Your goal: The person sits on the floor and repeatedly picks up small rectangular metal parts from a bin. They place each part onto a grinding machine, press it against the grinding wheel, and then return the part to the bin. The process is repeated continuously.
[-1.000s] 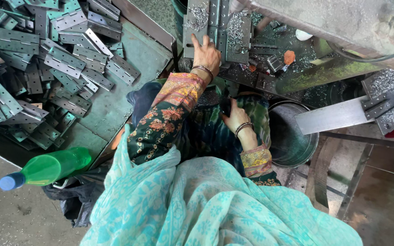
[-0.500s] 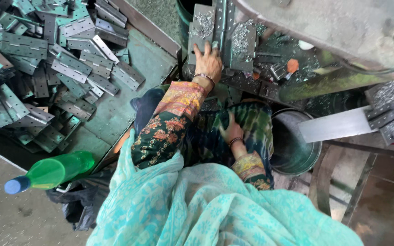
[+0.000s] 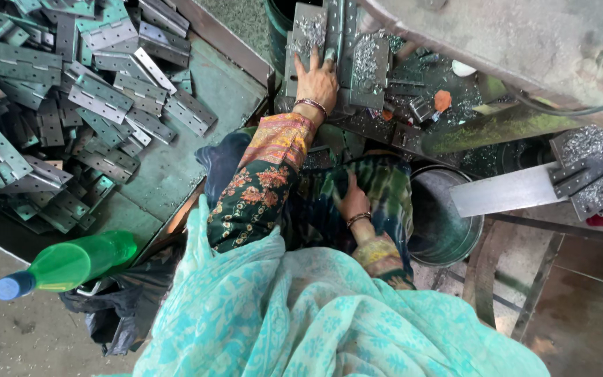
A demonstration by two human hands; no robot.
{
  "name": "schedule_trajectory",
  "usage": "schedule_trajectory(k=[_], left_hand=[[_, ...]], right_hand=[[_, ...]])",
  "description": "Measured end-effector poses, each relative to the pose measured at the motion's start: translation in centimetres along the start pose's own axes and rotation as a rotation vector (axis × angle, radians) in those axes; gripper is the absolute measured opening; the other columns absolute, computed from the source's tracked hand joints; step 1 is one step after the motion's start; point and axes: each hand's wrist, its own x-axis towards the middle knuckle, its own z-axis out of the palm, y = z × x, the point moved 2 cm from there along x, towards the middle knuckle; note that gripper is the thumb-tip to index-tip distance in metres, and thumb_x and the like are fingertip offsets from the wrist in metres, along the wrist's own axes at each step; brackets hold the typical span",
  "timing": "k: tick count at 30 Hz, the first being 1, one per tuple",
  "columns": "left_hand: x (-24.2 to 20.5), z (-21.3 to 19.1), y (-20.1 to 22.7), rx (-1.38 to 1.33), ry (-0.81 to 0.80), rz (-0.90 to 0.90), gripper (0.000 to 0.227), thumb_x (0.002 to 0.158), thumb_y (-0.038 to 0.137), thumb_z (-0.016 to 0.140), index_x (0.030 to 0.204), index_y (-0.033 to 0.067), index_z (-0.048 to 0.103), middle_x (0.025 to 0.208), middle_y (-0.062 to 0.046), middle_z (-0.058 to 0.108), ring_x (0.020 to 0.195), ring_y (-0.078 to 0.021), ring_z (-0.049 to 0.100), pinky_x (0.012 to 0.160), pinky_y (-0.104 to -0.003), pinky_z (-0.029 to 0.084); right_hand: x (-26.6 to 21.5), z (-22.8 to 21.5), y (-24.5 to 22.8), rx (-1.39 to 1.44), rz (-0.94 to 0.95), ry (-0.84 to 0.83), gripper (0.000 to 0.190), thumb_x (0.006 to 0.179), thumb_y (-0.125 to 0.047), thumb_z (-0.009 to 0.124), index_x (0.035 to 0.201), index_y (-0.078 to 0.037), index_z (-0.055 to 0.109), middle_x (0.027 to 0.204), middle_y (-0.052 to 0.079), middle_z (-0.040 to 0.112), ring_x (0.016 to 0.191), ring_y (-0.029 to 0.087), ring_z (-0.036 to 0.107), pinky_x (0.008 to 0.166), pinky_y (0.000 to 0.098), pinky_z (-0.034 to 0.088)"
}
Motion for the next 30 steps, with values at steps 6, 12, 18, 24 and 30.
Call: schedule_trajectory(k=[6, 12, 18, 24, 30], left_hand=[[-1.0, 0.1, 0.2, 0.051, -0.034, 0.002, 0.039, 0.105, 0.032, 0.048, 0.132, 0.0124, 0.070, 0.152, -0.007, 0.050, 0.154, -0.0405, 0.019, 0.116, -0.077, 0.014], [0.0, -0.9, 0.5, 0.113, -0.105, -0.046, 0.037, 0.101, 0.028, 0.049, 0.128, 0.0169, 0.072, 0.152, -0.006, 0.050, 0.151, -0.0422, 0.019, 0.113, -0.080, 0.014], [1.8, -1.3, 0.1, 0.081, -0.053, -0.073, 0.038, 0.101, 0.023, 0.049, 0.131, 0.0139, 0.069, 0.153, -0.006, 0.049, 0.150, -0.0436, 0.020, 0.112, -0.079, 0.015], [-0.4, -0.4, 0.8, 0.094, -0.054, -0.007, 0.042, 0.102, 0.023, 0.047, 0.139, 0.0113, 0.063, 0.155, -0.007, 0.047, 0.151, -0.0418, 0.019, 0.114, -0.079, 0.014], [-0.4, -0.3, -0.4, 0.081, -0.092, -0.026, 0.046, 0.104, 0.032, 0.042, 0.144, 0.0159, 0.058, 0.156, -0.003, 0.045, 0.152, -0.0401, 0.012, 0.114, -0.081, 0.009]], right_hand=[[-0.4, 1.2, 0.9, 0.066, -0.009, 0.028, 0.074, 0.088, -0.044, 0.073, 0.150, -0.023, 0.038, 0.102, 0.026, 0.074, 0.094, 0.050, 0.069, 0.080, 0.0586, 0.056], [0.3, -3.7, 0.0, 0.019, -0.059, -0.058, 0.081, 0.084, -0.038, 0.075, 0.152, -0.019, 0.036, 0.106, 0.030, 0.072, 0.098, 0.050, 0.069, 0.084, 0.0570, 0.057], [0.2, -0.1, 0.3, 0.026, -0.006, 0.003, 0.081, 0.085, -0.045, 0.074, 0.154, -0.023, 0.036, 0.105, 0.029, 0.072, 0.097, 0.051, 0.068, 0.083, 0.0597, 0.056], [0.1, 3.7, 2.7, 0.064, 0.022, -0.035, 0.081, 0.089, -0.044, 0.073, 0.155, -0.023, 0.032, 0.103, 0.028, 0.073, 0.095, 0.049, 0.070, 0.081, 0.0589, 0.057], [0.4, -1.6, 0.5, 0.066, -0.071, -0.012, 0.084, 0.082, -0.035, 0.076, 0.153, -0.019, 0.035, 0.105, 0.029, 0.072, 0.096, 0.051, 0.069, 0.084, 0.0567, 0.057]])
